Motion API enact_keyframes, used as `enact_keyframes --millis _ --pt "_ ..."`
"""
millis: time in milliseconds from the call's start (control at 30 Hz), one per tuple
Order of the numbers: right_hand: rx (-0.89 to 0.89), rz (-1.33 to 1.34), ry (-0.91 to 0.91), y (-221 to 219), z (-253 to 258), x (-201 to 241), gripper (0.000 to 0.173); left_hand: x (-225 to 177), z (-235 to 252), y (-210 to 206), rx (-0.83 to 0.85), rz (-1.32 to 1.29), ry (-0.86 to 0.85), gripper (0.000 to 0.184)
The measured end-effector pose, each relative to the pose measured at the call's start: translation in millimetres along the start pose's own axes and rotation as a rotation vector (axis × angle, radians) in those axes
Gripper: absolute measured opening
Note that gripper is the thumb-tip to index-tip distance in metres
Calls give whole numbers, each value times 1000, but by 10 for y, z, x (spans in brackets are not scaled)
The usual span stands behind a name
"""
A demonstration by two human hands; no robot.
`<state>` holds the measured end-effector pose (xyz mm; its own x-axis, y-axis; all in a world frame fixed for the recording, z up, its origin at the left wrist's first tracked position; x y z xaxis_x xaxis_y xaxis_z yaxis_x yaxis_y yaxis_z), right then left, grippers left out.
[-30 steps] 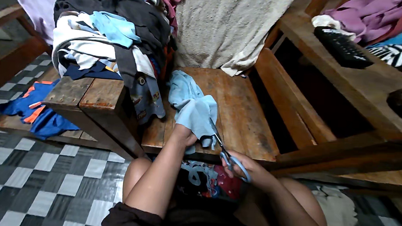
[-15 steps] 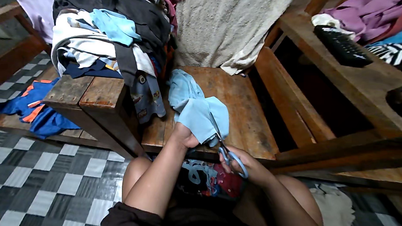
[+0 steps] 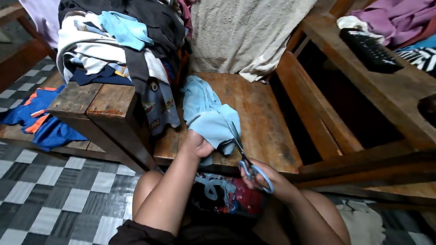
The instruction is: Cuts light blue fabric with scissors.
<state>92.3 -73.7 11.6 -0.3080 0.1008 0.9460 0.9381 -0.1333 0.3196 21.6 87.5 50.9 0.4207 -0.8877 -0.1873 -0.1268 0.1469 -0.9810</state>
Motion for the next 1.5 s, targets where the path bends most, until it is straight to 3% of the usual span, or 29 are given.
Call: enact_keyframes --millis 400,633,1067,1300,1500 --pt "-35 22 -31 14 -5 -28 59 -61 52 -13 13 -63 7 66" --pt "-5 124 28 -90 50 15 56 -73 67 -55 191 -170 -35 65" --pt "29 9 -82 -135 143 137 59 -50 90 -31 152 -232 -103 61" --pt "-92 49 -101 -152 244 225 52 48 107 21 270 -210 -116 55" --pt "-157 133 -53 -168 289 266 60 95 103 -19 349 -138 -102 52"
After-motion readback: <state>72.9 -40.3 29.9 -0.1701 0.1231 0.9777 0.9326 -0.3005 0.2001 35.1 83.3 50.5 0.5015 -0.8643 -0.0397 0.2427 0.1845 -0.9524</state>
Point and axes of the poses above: each hand's wrist, its own z-axis towards the middle knuckle, its own y-axis out of the back of the hand, x = y × z, the point moved 7 cm from there along z, towards the middle knuckle, and after that the axes turned 13 degrees about -z, right-handed, at the moved point
